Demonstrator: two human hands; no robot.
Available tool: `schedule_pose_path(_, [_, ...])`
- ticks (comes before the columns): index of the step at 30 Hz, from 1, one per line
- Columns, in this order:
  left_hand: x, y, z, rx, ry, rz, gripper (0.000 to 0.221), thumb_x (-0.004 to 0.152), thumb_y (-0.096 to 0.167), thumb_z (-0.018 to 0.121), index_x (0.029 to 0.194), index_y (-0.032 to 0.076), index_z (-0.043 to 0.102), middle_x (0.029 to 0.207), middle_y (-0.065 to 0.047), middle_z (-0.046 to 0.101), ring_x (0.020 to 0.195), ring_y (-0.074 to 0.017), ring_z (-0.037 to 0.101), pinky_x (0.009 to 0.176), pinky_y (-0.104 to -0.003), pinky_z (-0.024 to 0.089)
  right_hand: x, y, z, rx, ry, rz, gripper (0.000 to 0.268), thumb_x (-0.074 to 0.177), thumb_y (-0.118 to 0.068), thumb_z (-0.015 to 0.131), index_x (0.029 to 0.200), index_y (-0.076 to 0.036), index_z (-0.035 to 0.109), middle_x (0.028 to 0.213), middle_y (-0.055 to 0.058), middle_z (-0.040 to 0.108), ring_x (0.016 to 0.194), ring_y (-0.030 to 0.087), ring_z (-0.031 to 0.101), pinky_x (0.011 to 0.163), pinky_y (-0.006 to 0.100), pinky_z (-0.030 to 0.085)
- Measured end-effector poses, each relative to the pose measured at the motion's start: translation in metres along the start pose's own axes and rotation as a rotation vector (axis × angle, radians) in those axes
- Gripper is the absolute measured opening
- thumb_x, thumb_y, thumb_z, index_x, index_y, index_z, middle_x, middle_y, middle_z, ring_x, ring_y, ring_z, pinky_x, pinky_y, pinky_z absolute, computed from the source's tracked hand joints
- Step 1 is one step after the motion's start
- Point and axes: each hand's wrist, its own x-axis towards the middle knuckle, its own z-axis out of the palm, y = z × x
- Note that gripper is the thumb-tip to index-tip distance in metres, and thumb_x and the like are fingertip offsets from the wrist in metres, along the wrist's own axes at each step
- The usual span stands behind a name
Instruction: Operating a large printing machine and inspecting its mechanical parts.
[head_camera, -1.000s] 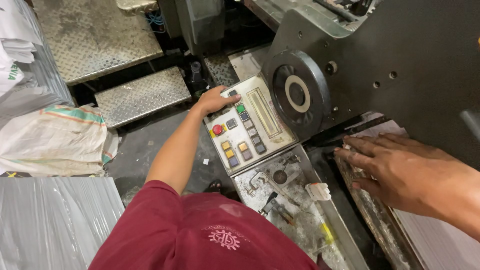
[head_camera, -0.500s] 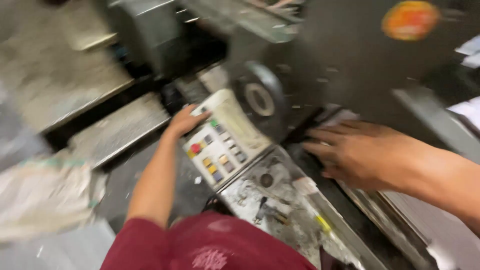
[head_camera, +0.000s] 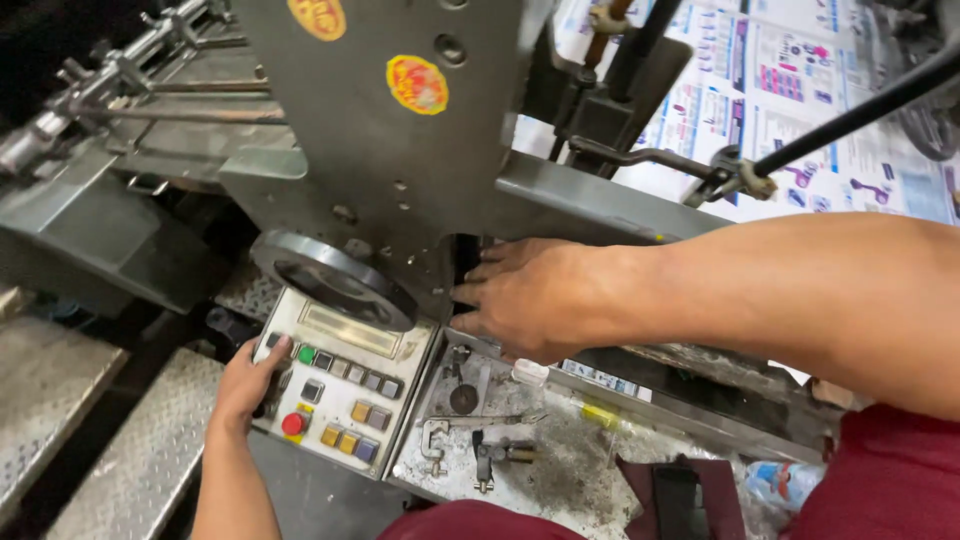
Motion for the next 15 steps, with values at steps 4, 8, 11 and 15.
schedule_pose_path(4, [0.000, 0.000, 0.000, 0.012, 0.019, -0.021, 0.062, 0.087, 0.047, 0.075, 0.131, 0.005, 0.068, 0.114, -0.011, 0.074, 0.101, -0.0191, 0.065, 0.090, -0.034, 0.048, 0.000, -0.001, -0.002, -0.042, -0.005, -0.039, 0.071, 0.092, -0.046, 0.062, 0.152, -0.018, 0.037, 0.162, 0.017, 0.026, 0.149, 0.039, 0.023, 0.122, 0.053, 0.018])
schedule_pose_path(8, [0.001, -0.001, 0.000, 0.021, 0.026, -0.023, 0.062, 0.088, 0.048, 0.075, 0.131, 0.004, 0.068, 0.114, -0.012, 0.074, 0.104, -0.0212, 0.065, 0.093, -0.036, 0.048, -0.002, -0.003, -0.003, -0.060, 0.000, -0.056, 0.069, 0.092, -0.047, 0.064, 0.150, -0.016, 0.041, 0.162, 0.017, 0.028, 0.149, 0.039, 0.026, 0.123, 0.054, 0.020])
schedule_pose_path(11, [0.000, 0.002, 0.000, 0.049, 0.040, -0.026, 0.062, 0.088, 0.049, 0.075, 0.131, 0.004, 0.068, 0.115, -0.013, 0.074, 0.105, -0.0219, 0.066, 0.095, -0.035, 0.047, -0.004, -0.004, -0.005, -0.063, 0.020, -0.069, 0.067, 0.092, -0.047, 0.064, 0.148, -0.016, 0.044, 0.159, 0.015, 0.034, 0.149, 0.037, 0.029, 0.123, 0.054, 0.021])
schedule_pose_path(15, [-0.003, 0.005, 0.001, 0.038, 0.035, -0.028, 0.063, 0.088, 0.049, 0.075, 0.131, 0.003, 0.068, 0.116, -0.013, 0.074, 0.106, -0.0222, 0.065, 0.095, -0.036, 0.047, -0.001, -0.004, -0.001, -0.079, 0.026, -0.061, 0.066, 0.091, -0.047, 0.064, 0.147, -0.017, 0.044, 0.158, 0.015, 0.035, 0.148, 0.038, 0.029, 0.123, 0.054, 0.020])
